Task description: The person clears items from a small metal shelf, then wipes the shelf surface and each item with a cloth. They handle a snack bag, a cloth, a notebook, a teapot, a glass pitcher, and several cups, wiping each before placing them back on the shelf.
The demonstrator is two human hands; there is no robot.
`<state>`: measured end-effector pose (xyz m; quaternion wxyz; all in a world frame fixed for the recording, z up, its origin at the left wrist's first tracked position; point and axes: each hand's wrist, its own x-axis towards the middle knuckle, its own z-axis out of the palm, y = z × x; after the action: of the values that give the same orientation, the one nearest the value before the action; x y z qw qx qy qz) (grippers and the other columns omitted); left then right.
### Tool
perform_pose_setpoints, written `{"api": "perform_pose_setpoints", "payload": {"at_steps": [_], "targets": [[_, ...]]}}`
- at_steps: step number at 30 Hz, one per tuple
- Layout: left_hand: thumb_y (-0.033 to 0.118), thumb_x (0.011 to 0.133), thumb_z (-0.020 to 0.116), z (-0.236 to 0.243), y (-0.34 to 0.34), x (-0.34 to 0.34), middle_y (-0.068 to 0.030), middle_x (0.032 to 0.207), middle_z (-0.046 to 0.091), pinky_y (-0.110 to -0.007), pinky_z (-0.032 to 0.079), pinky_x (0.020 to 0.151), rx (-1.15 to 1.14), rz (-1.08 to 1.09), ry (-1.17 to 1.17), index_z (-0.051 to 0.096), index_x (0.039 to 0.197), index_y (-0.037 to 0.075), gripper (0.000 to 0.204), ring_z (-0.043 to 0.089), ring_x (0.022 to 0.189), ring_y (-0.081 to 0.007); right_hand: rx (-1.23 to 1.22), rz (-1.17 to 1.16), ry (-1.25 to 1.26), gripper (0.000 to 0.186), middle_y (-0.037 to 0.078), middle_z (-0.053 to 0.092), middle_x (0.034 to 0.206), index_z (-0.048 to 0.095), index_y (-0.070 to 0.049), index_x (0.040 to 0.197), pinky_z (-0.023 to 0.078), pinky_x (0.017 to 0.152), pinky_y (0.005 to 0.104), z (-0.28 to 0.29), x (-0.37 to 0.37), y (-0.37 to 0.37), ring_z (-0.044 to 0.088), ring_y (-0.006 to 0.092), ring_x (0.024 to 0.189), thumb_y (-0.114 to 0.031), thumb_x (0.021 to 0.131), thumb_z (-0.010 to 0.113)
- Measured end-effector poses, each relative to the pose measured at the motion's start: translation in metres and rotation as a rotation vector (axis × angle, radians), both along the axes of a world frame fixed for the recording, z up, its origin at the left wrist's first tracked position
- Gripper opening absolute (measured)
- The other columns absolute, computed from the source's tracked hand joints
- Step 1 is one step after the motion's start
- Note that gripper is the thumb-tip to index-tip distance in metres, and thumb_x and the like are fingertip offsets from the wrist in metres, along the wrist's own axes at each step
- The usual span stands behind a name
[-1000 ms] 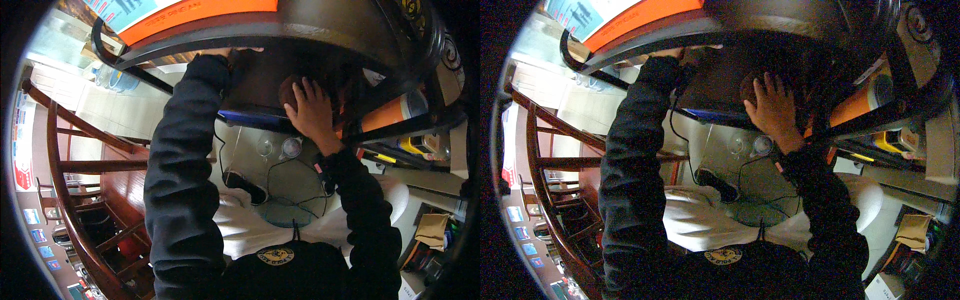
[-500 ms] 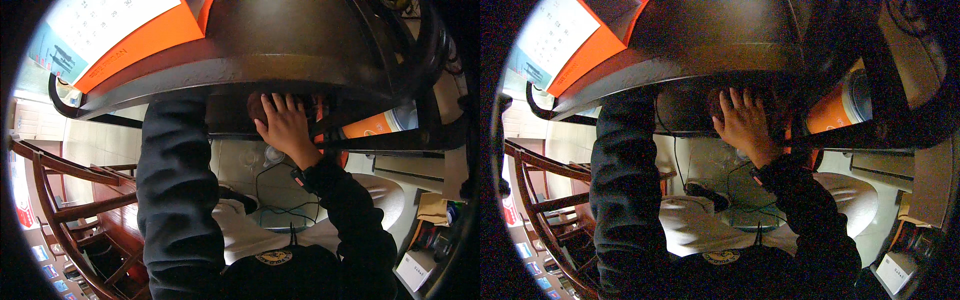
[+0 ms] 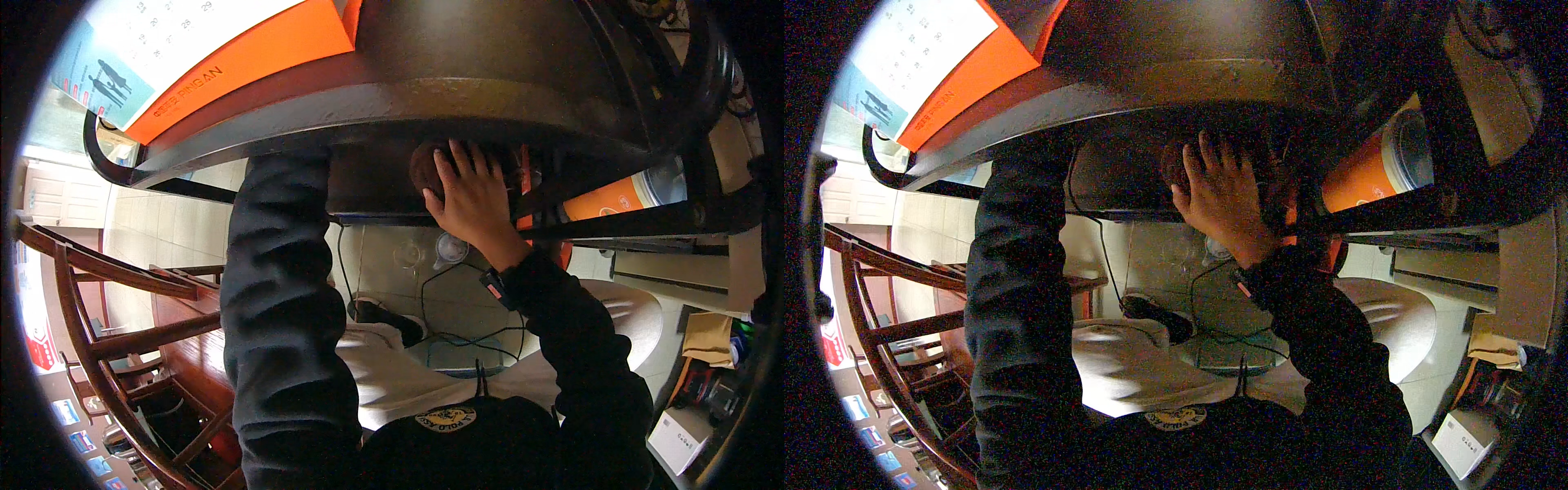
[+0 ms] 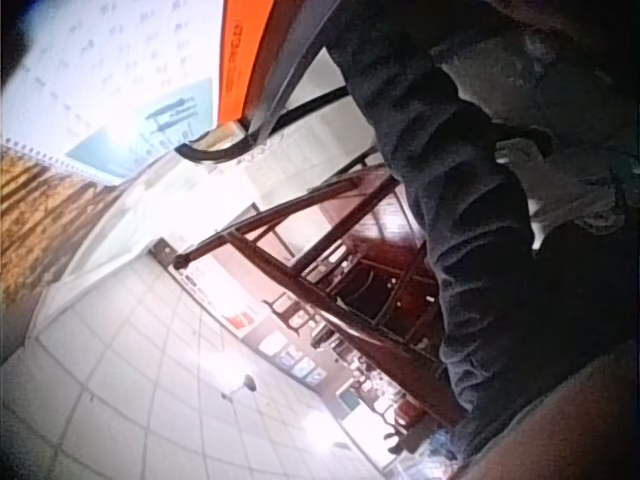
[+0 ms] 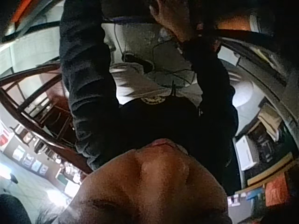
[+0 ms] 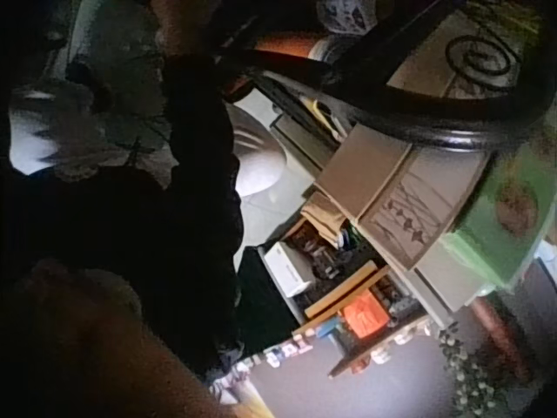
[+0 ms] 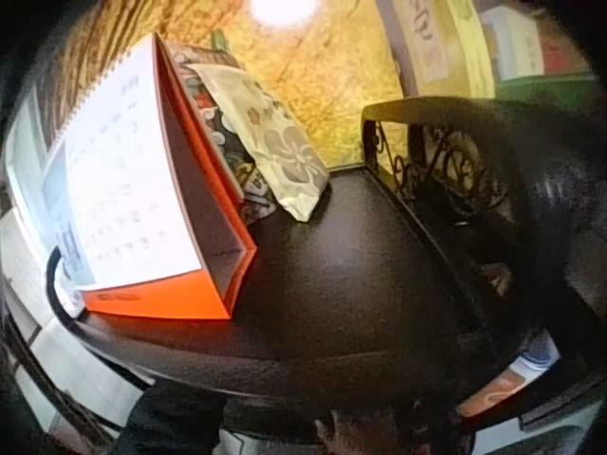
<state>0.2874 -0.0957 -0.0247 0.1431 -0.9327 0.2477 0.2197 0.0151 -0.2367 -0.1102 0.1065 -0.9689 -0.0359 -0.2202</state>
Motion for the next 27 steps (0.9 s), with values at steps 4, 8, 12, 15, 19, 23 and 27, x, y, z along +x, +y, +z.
{"api": "perform_pose_setpoints", "payload": {"at_steps": [4,8,12,15,19,23,27], "targets": [[0.035,0.074,0.065,0.003,0.003,-0.011,-0.0214,0.110,0.058,-0.040,0.044,0.089,-0.004,-0.010,-0.005,0.054,0.116,0.004,0.053,0.057,0.099,-0.0330,0.009,0.001,-0.025,0.054,0.017,0.048,0.129,0.053,-0.007,0.120,0.037,0.094,0.0483,-0.001,-0.001,0.000,0.045,0.0347,0.116,-0.038,0.077,0.061],[0.034,0.074,0.064,0.009,0.008,-0.023,-0.0211,0.109,0.059,-0.040,0.044,0.088,-0.006,-0.019,-0.001,0.055,0.116,0.004,0.052,0.058,0.098,-0.0325,0.012,-0.014,0.007,0.055,0.016,0.046,0.131,0.053,-0.008,0.121,0.037,0.094,0.0479,-0.001,-0.003,0.000,0.044,0.0342,0.118,-0.039,0.077,0.061],[0.033,0.074,0.064,0.019,0.017,-0.042,-0.0208,0.107,0.060,-0.040,0.044,0.088,-0.001,-0.028,0.013,0.055,0.116,0.005,0.051,0.059,0.097,-0.0321,0.009,-0.039,0.095,0.055,0.016,0.043,0.134,0.052,-0.008,0.123,0.037,0.094,0.0477,-0.001,-0.006,0.001,0.043,0.0341,0.120,-0.039,0.077,0.060],[0.032,0.074,0.064,0.030,0.022,-0.064,-0.0205,0.106,0.060,-0.039,0.044,0.088,-0.003,-0.045,0.040,0.055,0.116,0.005,0.051,0.059,0.096,-0.0318,-0.005,-0.046,0.078,0.055,0.015,0.043,0.135,0.052,-0.009,0.123,0.037,0.094,0.0480,-0.001,-0.007,0.001,0.042,0.0347,0.121,-0.039,0.078,0.059],[0.032,0.074,0.064,0.047,0.029,-0.104,-0.0202,0.105,0.061,-0.039,0.044,0.087,-0.089,-0.083,0.131,0.056,0.116,0.005,0.050,0.060,0.095,-0.0314,0.014,-0.048,0.070,0.054,0.015,0.043,0.135,0.052,-0.009,0.123,0.037,0.094,0.0491,-0.001,-0.010,0.000,0.042,0.0349,0.121,-0.038,0.078,0.059],[0.023,0.062,0.073,0.069,0.055,-0.153,-0.0198,0.100,0.061,-0.039,0.045,0.086,-0.465,-0.320,-0.104,0.049,0.121,0.005,0.067,0.059,0.093,-0.0362,0.014,-0.041,0.035,0.053,0.015,0.044,0.134,0.053,-0.009,0.122,0.038,0.092,0.0502,-0.001,-0.011,0.001,0.043,0.0352,0.120,-0.037,0.078,0.060],[0.016,0.051,0.078,0.072,0.067,-0.203,-0.0247,0.112,0.045,-0.044,0.040,0.094,-0.595,-0.499,-0.225,0.038,0.130,0.007,0.089,0.044,0.108,-0.0431,0.001,-0.047,0.015,0.054,0.015,0.045,0.133,0.053,-0.008,0.122,0.039,0.091,0.0508,-0.003,-0.011,0.002,0.044,0.0355,0.119,-0.037,0.077,0.060]]}}
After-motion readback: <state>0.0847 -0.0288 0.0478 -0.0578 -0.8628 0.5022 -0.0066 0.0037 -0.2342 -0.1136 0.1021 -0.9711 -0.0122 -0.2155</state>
